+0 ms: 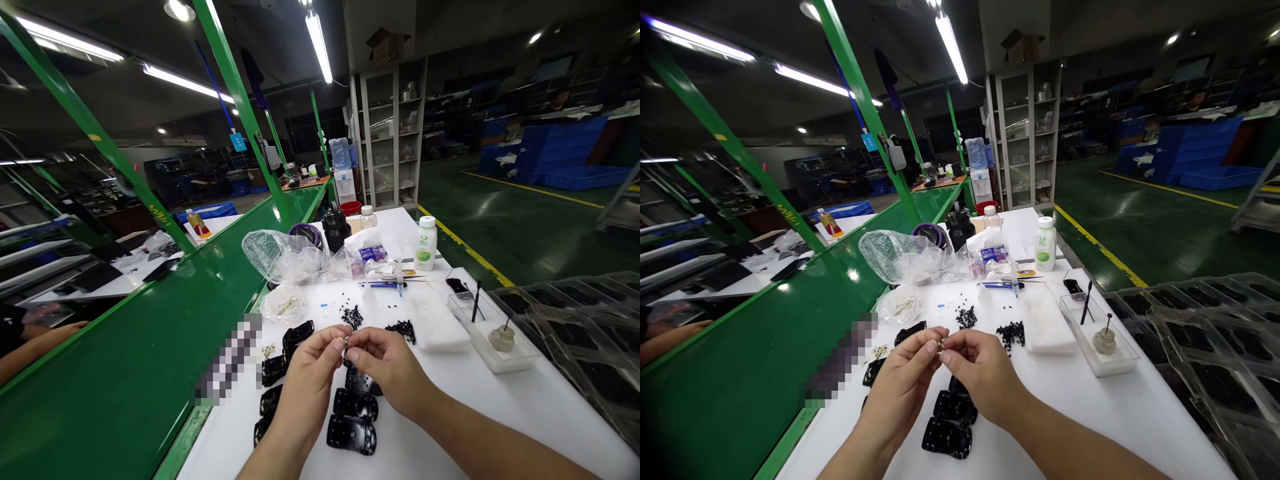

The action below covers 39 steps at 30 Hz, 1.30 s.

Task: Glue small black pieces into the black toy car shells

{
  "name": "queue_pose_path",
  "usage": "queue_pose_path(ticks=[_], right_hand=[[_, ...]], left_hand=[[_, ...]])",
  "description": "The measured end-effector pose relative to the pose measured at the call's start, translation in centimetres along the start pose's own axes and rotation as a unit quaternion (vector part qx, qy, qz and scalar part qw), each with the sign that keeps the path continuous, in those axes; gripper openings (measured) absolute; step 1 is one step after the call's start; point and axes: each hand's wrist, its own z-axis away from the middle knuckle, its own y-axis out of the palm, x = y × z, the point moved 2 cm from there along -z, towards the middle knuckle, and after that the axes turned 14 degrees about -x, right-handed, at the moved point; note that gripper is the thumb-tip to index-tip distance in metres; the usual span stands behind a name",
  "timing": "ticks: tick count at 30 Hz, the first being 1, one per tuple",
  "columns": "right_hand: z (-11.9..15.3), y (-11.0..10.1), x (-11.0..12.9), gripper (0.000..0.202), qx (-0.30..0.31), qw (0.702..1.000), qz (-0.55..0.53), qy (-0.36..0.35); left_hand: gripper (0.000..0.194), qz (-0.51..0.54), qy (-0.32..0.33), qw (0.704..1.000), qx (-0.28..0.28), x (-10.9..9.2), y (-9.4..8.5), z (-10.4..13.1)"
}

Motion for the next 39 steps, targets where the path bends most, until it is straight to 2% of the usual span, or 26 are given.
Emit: queue_pose_path(ticks=[4,8,11,14,16,21,23,25,27,30,33,36,39], right_hand=[[0.3,0.0,0.2,0.017,-0.005,1.0,0.016,-0.007],[0.4,-0.1,0.6,0.02,-0.019,0.994,0.094,-0.054],[0.6,-0.2,0.8,0.021,-0.019,0.979,0.177,-0.098],[1.0,-0.1,0.7,0.021,0.014,0.966,0.231,-0.113],[1.4,-0.2,0.4,0.023,0.051,0.961,0.254,-0.101],[2.0,-0.6,-1.0,0.03,0.122,0.942,0.307,-0.067],[2.1,-0.6,-1.1,0.033,0.137,0.933,0.324,-0.075],[2.1,-0.6,-0.8,0.031,0.149,0.916,0.355,-0.112],[2.0,-0.6,-0.3,0.022,0.167,0.875,0.413,-0.192],[2.2,-0.6,-0.2,0.01,0.211,0.773,0.493,-0.339],[2.6,-0.5,-1.2,0.028,0.213,0.694,0.521,-0.448],[3.2,-0.2,-2.3,0.036,0.183,0.653,0.521,-0.519],[3.6,0.2,-2.7,0.034,0.176,0.633,0.521,-0.545]], left_hand=[[0.02,0.014,-0.018,1.0,0.02,0.4,0.2,0.4],[0.016,-0.118,0.083,0.989,0.031,-0.1,-0.4,0.6],[0.013,-0.238,0.197,0.95,0.047,-1.1,-1.3,1.1],[0.019,-0.315,0.332,0.885,0.088,-2.2,-2.2,2.1],[0.022,-0.331,0.393,0.848,0.127,-2.8,-2.6,2.8],[0.012,-0.378,0.433,0.805,0.146,-3.0,-3.2,3.8],[0.011,-0.403,0.443,0.787,0.145,-2.9,-3.6,4.0],[0.012,-0.425,0.445,0.775,0.14,-2.9,-4.1,4.1],[0.015,-0.433,0.424,0.786,0.123,-3.2,-4.8,4.0],[0.018,-0.426,0.341,0.836,0.056,-4.2,-6.3,3.7],[0.017,-0.43,0.232,0.872,-0.023,-5.0,-8.0,3.5],[0.019,-0.395,0.153,0.905,-0.043,-5.2,-9.3,3.8],[0.023,-0.339,0.111,0.934,-0.037,-5.0,-10.2,4.5]])
